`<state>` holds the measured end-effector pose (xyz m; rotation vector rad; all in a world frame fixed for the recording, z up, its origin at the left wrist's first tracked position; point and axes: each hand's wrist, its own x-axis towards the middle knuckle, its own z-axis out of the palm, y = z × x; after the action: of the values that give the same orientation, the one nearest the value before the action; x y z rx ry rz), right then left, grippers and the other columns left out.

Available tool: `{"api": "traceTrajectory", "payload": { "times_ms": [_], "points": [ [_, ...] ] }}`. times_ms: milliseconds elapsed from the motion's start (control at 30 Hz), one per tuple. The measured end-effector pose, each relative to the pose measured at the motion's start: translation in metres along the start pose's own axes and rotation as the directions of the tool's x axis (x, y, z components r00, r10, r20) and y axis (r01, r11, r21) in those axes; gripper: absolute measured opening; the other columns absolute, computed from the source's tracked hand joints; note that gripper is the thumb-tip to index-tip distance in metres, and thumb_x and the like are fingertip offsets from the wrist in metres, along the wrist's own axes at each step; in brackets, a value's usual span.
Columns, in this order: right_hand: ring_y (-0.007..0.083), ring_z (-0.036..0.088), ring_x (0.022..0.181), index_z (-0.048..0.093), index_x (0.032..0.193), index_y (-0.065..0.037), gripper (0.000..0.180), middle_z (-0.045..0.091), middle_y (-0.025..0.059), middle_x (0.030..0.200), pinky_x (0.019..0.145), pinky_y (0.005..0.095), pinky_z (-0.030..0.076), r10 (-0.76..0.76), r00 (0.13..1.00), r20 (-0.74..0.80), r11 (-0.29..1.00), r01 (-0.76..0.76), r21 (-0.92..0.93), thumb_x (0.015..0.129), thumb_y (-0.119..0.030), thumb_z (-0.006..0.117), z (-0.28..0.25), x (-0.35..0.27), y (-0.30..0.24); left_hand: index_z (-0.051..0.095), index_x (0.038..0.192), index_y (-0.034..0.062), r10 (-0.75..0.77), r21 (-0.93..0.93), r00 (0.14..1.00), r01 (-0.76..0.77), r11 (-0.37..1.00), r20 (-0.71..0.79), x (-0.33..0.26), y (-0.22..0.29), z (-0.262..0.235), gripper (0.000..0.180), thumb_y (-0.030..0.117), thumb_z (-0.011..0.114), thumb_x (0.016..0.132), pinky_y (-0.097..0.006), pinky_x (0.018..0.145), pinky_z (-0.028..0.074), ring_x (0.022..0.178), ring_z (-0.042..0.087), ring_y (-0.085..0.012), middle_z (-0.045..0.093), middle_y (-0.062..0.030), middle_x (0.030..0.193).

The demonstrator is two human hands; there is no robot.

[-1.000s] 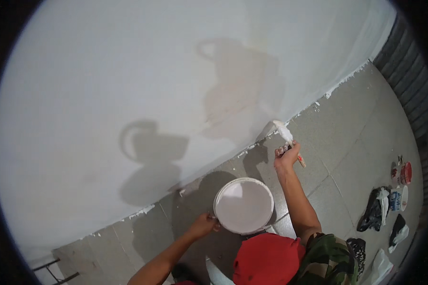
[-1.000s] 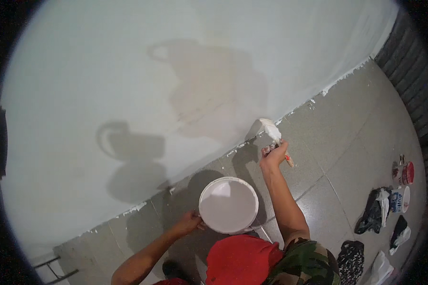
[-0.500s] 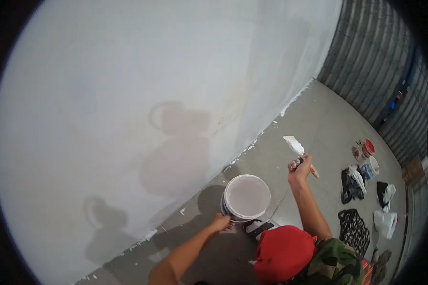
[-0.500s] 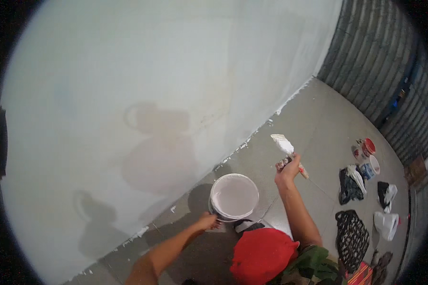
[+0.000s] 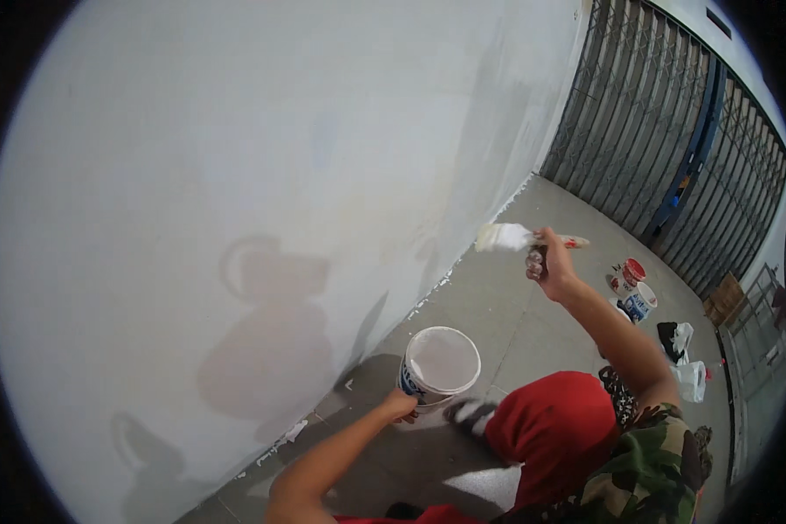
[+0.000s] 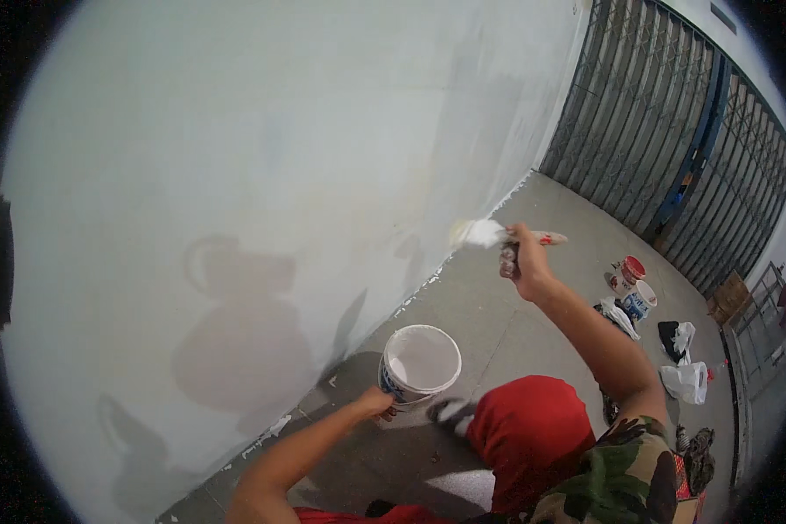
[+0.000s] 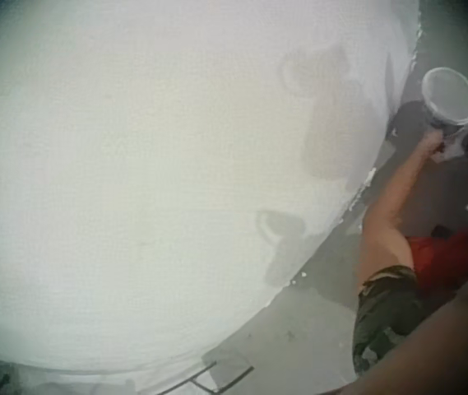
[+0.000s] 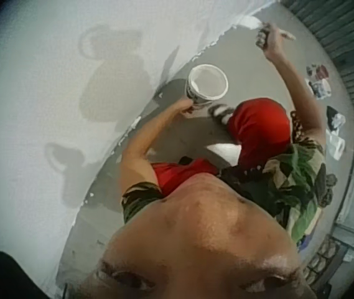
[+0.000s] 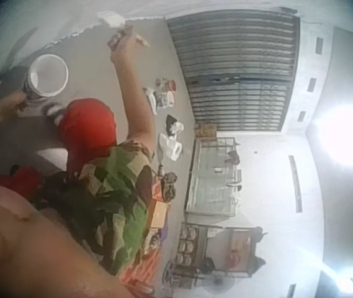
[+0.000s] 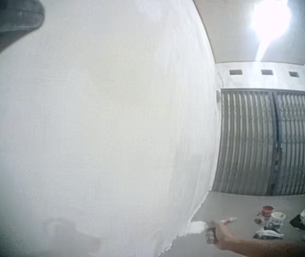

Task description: Painting a wall using a paintbrush and white paint from a bucket.

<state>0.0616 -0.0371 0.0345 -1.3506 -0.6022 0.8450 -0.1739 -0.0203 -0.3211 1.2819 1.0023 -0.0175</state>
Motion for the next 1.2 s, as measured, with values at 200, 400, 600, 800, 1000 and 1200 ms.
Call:
{"api": "traceTrajectory", "payload": {
  "times_ms": [200,400,600,800,1000,1200],
  "points": [
    [0.0105,0.036,0.046,0.054,0.076,-0.011,0.021,0.042,-0.0006,0.058,0.042,0.0286,0.027,0.300,0.910,0.288,0.805,-0.080,-0.588,0.089,-0.029,0.055,0.038,-0.002,0.035,0.064,0.105,0.0050,-0.178,0.166,0.962,0.144,0.976,0.206,-0.031,-0.007,-0.038,0.037,0.036,0.055,0.086,-0.036,0.064,0.051,0.077,0.069,-0.0197,0.071,-0.0080,0.095],
    [0.0154,0.053,0.057,0.061,0.074,-0.004,0.028,0.058,0.0062,0.066,0.050,0.0325,0.042,0.485,0.705,0.518,0.461,0.297,-0.836,0.085,-0.030,0.060,0.031,-0.017,0.099,0.063,0.106,0.0070,-0.271,0.127,0.886,0.240,0.962,0.377,-0.064,-0.010,-0.057,0.035,0.037,0.056,0.090,-0.034,0.068,0.051,0.092,0.067,-0.0189,0.070,-0.0071,0.102],
    [0.0316,0.060,0.071,0.060,0.080,0.000,0.029,0.062,0.0179,0.075,0.068,0.0418,0.048,0.622,0.326,0.712,0.327,0.719,-0.614,0.083,-0.029,0.062,0.025,-0.023,0.166,0.060,0.110,0.0019,-0.269,0.123,0.888,0.240,0.963,0.373,-0.086,-0.015,-0.064,0.051,0.049,0.057,0.091,-0.038,0.084,0.050,0.102,0.064,-0.0229,0.066,-0.0105,0.112],
    [0.0381,0.062,0.074,0.062,0.080,-0.003,0.024,0.064,0.0194,0.079,0.070,0.0463,0.048,0.574,0.185,0.797,0.330,0.839,-0.432,0.080,-0.027,0.062,0.027,-0.011,0.214,0.064,0.110,0.0103,-0.327,0.385,0.912,0.218,0.897,0.246,-0.100,-0.016,-0.075,0.042,0.046,0.061,0.088,-0.038,0.079,0.050,0.094,0.063,-0.0207,0.066,-0.0057,0.107],
    [0.0391,0.064,0.077,0.063,0.083,-0.006,0.022,0.065,0.0167,0.079,0.071,0.0494,0.049,0.566,-0.092,0.819,0.328,0.937,-0.121,0.079,-0.028,0.064,0.026,0.001,0.255,0.072,0.087,0.0113,-0.488,0.673,0.863,0.282,0.683,0.133,-0.120,-0.062,-0.097,0.021,0.027,0.060,0.081,-0.041,0.069,0.052,0.082,0.067,-0.0183,0.070,-0.0026,0.092],
    [0.0386,0.064,0.083,0.064,0.085,-0.007,0.022,0.066,0.0161,0.082,0.072,0.0498,0.051,0.459,-0.173,0.872,0.358,0.934,-0.003,0.080,-0.028,0.064,0.032,0.001,0.278,0.073,0.089,0.0102,-0.513,0.781,0.854,0.264,0.566,0.084,-0.127,-0.083,-0.094,0.024,0.029,0.063,0.076,-0.041,0.069,0.052,0.081,0.067,-0.0237,0.071,-0.0073,0.091]
  ]
}}
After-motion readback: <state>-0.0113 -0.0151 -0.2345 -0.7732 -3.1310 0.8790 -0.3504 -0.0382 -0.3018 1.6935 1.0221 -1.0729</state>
